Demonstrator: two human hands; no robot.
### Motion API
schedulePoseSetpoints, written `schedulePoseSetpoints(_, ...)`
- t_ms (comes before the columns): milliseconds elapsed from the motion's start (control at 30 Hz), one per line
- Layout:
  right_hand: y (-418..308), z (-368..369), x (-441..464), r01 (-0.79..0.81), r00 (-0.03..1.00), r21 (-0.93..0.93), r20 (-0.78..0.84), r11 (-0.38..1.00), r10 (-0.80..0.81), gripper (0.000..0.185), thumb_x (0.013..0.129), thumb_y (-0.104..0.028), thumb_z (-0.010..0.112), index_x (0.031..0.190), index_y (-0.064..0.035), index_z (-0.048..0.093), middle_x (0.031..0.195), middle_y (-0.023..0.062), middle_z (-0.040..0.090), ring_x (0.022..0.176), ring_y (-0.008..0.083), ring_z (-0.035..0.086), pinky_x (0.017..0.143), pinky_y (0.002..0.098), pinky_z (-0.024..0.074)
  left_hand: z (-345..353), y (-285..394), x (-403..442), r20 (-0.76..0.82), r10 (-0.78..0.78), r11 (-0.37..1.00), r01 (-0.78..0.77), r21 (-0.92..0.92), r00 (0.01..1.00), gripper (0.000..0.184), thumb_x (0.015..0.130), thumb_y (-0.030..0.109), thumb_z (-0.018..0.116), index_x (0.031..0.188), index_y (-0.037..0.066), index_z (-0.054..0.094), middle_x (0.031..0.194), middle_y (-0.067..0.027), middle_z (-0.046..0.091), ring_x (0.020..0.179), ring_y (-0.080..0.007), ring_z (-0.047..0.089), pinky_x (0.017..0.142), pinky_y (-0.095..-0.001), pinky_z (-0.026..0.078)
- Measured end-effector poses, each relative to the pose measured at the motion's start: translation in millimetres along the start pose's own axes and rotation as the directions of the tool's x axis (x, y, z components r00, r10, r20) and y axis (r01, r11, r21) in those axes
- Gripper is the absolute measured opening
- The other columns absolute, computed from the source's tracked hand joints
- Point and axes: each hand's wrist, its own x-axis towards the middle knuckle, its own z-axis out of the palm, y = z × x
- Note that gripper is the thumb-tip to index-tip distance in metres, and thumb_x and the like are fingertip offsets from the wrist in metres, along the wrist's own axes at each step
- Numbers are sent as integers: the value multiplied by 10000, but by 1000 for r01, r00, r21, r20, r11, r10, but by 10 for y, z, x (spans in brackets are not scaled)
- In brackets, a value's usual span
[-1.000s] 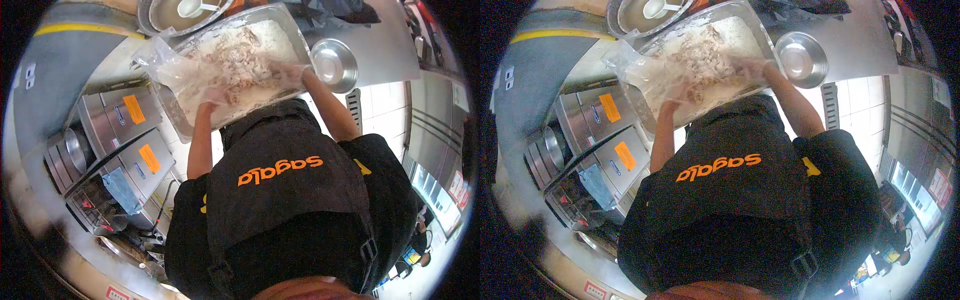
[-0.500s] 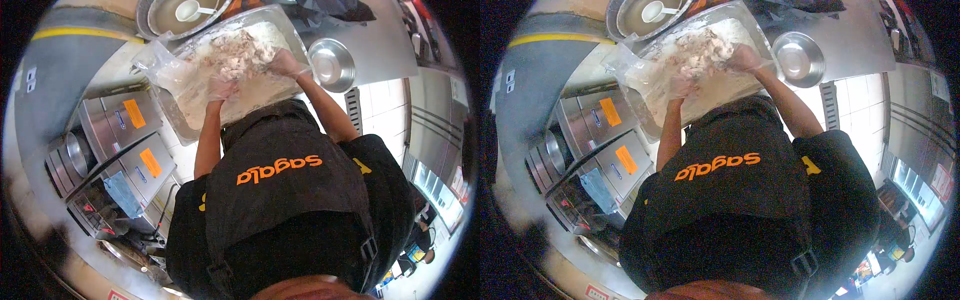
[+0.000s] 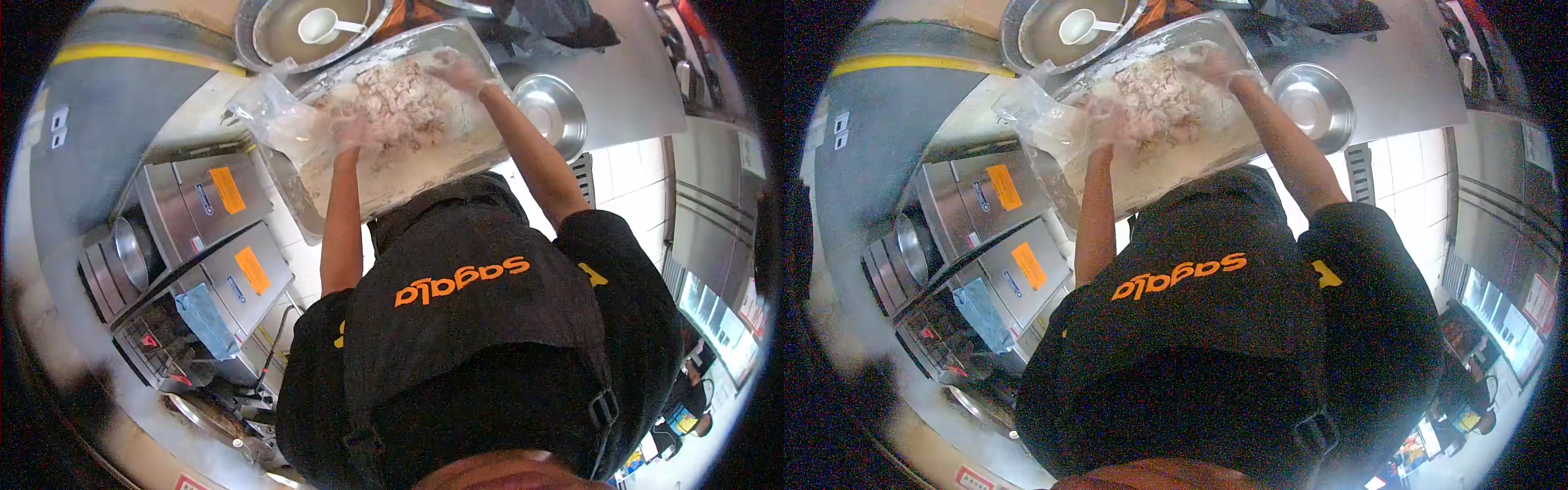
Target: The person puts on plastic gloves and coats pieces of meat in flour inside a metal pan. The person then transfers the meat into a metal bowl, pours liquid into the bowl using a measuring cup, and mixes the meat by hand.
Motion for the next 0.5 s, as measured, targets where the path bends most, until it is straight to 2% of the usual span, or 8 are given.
schedulePoseSetpoints(100,-422,52,-39,2,961,493,240,870,-139,619,771,-459,571,1186,-12,467,1208,139,483,1097,232,454,927,312,346,150,121,201,73,-122,947,138,-291,990,620,815,442,477,1252,18,358,1197,-119,458,1027,-198,478,875,-328,383)
schedulePoseSetpoints(233,-373,683,246,42,930,558,281,829,-236,566,778,-439,568,1151,-18,497,1143,126,513,1044,193,464,916,300,342,291,603,215,316,-151,738,319,-595,937,656,847,539,340,1276,43,347,1222,-97,437,1039,-204,466,917,-329,350)
schedulePoseSetpoints(267,-375,678,209,51,931,501,289,864,-223,543,782,-432,565,1133,-22,511,1123,122,520,1027,185,467,905,299,350,412,232,455,452,-88,616,405,-675,888,543,852,475,419,1207,65,444,1054,-49,530,935,-178,500,793,-300,420)
schedulePoseSetpoints(333,-458,419,101,95,850,525,400,846,-343,510,771,-427,569,1066,-13,544,1059,148,538,979,193,482,875,303,370,359,-55,577,436,46,691,286,-664,899,517,859,459,415,1194,68,460,1053,-35,531,937,-176,502,795,-294,420)
schedulePoseSetpoints(367,-567,237,8,141,832,302,479,943,-278,520,760,-436,574,1057,-9,547,1064,165,534,980,207,490,870,308,376,315,-146,528,430,105,720,229,-655,897,505,862,450,413,1188,69,468,1052,-29,531,938,-175,502,796,-291,420)
schedulePoseSetpoints(433,-663,22,-184,237,798,-176,596,956,-88,542,738,-453,585,1037,-2,554,1073,200,525,980,235,505,861,320,388,121,-72,96,422,200,954,-77,-291,884,453,848,383,452,1203,101,459,1100,-84,531,998,-222,495,837,-321,405)
schedulePoseSetpoints(467,-401,145,-236,524,777,-276,541,806,-321,613,712,-478,590,1111,-19,512,1134,236,479,1035,305,490,855,369,409,21,-152,9,524,264,963,-250,-100,810,440,840,362,465,1201,112,461,1118,-111,523,1023,-237,487,848,-332,401)
schedulePoseSetpoints(500,-207,285,-333,597,792,-380,421,707,-442,621,705,-460,599,1142,-34,486,1164,230,456,1053,322,476,849,377,416,-41,-191,-40,627,301,896,-438,71,719,428,832,341,479,1199,122,462,1135,-138,515,1047,-253,480,858,-343,396)
